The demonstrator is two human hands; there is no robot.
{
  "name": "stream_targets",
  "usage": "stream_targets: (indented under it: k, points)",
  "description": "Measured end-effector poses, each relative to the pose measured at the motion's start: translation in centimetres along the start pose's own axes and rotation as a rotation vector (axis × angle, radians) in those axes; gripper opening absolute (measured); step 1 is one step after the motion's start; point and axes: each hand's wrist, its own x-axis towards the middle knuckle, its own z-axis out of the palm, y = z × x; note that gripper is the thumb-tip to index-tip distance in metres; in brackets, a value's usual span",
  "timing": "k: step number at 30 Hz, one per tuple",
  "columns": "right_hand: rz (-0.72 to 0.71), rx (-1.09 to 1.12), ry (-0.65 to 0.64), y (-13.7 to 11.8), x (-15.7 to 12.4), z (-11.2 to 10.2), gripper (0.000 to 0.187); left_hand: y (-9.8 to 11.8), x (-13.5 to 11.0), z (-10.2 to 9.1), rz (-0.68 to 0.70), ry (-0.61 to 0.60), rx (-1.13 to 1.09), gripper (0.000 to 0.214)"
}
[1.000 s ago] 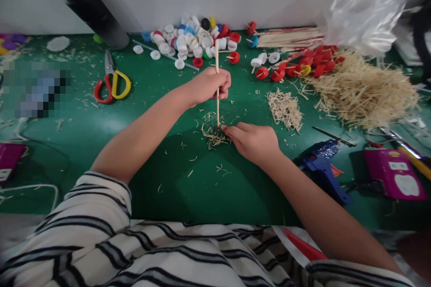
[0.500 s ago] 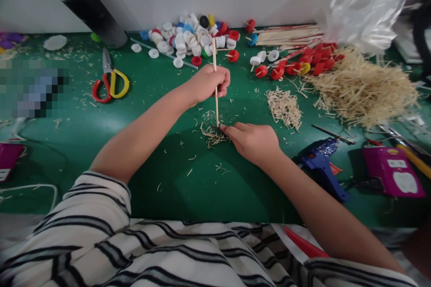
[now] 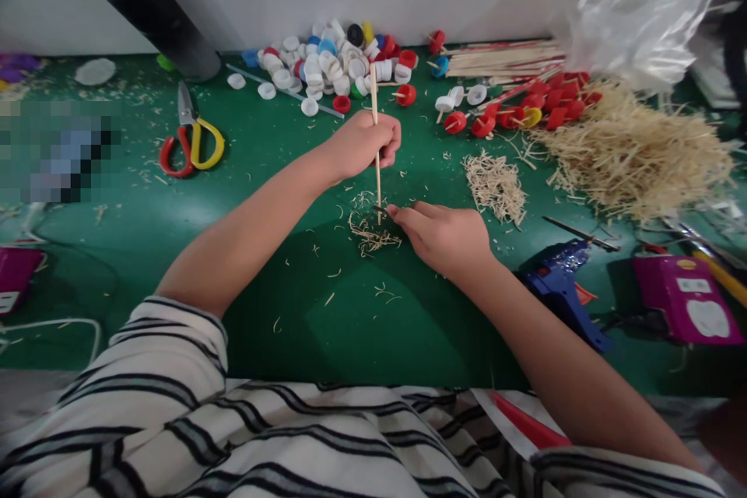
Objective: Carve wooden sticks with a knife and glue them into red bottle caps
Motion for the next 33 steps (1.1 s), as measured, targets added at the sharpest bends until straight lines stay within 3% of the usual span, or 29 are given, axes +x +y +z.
stream_targets:
  k: [28, 33]
  points:
    - [-0.033, -0.047, -0.071, 0.1, -1.8, -0.2, 0.043, 0.2, -0.3, -0.1, 0.039, 0.013, 0.088, 0.037]
    - [-0.025, -0.020, -0.014, 0.2, -1.6, 0.2, 0.045, 0.2, -0.3, -0.2, 0.030, -0.007, 0.098, 0.037]
